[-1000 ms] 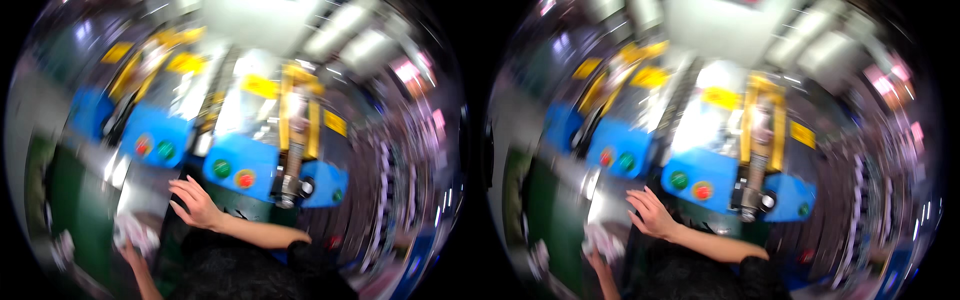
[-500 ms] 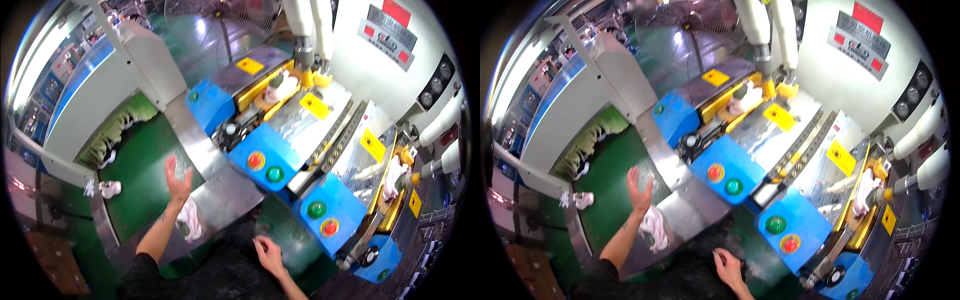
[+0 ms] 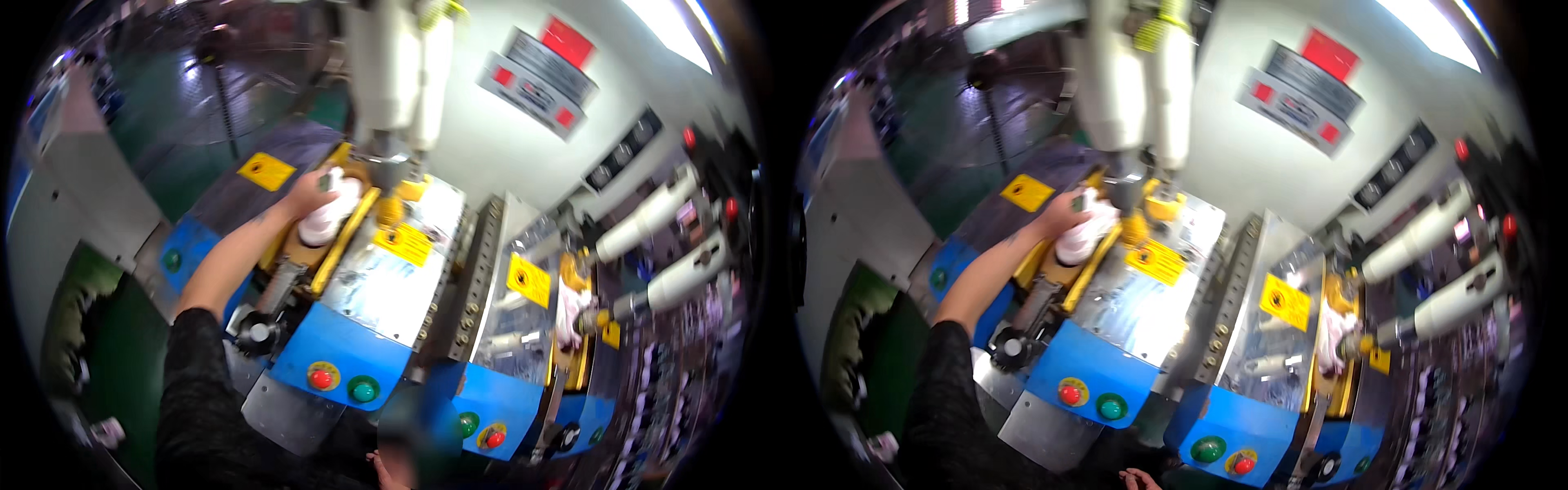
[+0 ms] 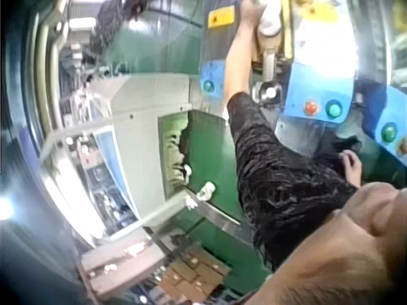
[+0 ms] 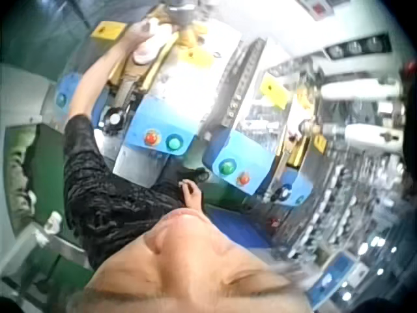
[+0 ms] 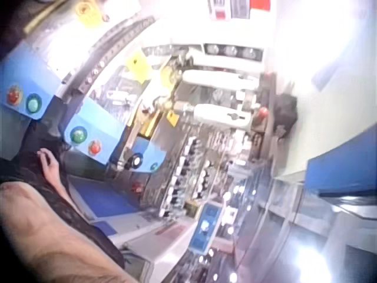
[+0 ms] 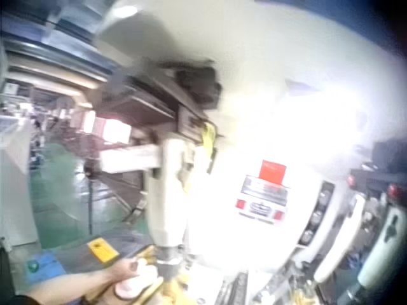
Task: The person repeatedly picks up shoes from a conveyor belt, places them on a machine to polish the soles, and then places them on a metal table. The person handles both white and black shoes throughout the process.
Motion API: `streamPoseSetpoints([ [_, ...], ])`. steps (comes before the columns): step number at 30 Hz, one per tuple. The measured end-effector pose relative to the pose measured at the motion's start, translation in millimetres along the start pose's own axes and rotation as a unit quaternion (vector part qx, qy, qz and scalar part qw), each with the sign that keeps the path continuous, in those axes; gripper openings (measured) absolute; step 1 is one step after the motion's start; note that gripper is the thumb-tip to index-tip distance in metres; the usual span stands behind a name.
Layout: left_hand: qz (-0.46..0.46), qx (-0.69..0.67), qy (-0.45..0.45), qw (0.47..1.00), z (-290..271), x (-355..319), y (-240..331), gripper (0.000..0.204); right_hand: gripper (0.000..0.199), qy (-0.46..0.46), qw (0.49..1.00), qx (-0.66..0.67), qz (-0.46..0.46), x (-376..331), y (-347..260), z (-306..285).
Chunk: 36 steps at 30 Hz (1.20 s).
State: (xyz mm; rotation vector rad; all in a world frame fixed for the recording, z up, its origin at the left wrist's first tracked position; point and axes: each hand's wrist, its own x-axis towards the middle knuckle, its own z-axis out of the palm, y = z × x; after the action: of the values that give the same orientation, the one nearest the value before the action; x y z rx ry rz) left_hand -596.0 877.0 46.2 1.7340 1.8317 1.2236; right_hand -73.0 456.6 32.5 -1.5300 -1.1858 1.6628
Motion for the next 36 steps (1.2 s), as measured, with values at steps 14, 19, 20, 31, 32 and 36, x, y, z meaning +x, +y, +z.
streamPoseSetpoints([
  [14,-0.283,-0.459,0.453,0.71,-117.5,-600.3,199.3,0.047,0.017,-0.245,0.957,-0.12,-0.096,12.5,0.2,-20.9],
  [19,-0.398,-0.28,0.618,0.617,-61.0,-765.1,307.5,0.044,0.021,-0.365,0.92,-0.131,0.051,-18.7,89.1,-56.6],
  [20,-0.416,-0.229,0.619,0.625,-38.7,-787.3,295.4,0.046,0.021,-0.349,0.924,-0.133,0.085,-25.9,77.4,-56.3],
  [31,-0.514,-0.123,0.334,0.78,-0.6,-850.6,178.6,0.089,0.111,-0.402,0.849,-0.335,-0.072,-101.2,111.2,188.4],
  [32,-0.504,-0.135,0.323,0.789,-11.4,-840.2,180.7,0.088,0.111,-0.369,0.855,-0.34,-0.132,-102.7,133.2,216.5],
  [36,-0.494,-0.136,0.333,0.792,-14.8,-851.6,155.3,0.077,0.084,-0.283,0.879,-0.322,-0.21,-103.4,175.8,273.7],
])
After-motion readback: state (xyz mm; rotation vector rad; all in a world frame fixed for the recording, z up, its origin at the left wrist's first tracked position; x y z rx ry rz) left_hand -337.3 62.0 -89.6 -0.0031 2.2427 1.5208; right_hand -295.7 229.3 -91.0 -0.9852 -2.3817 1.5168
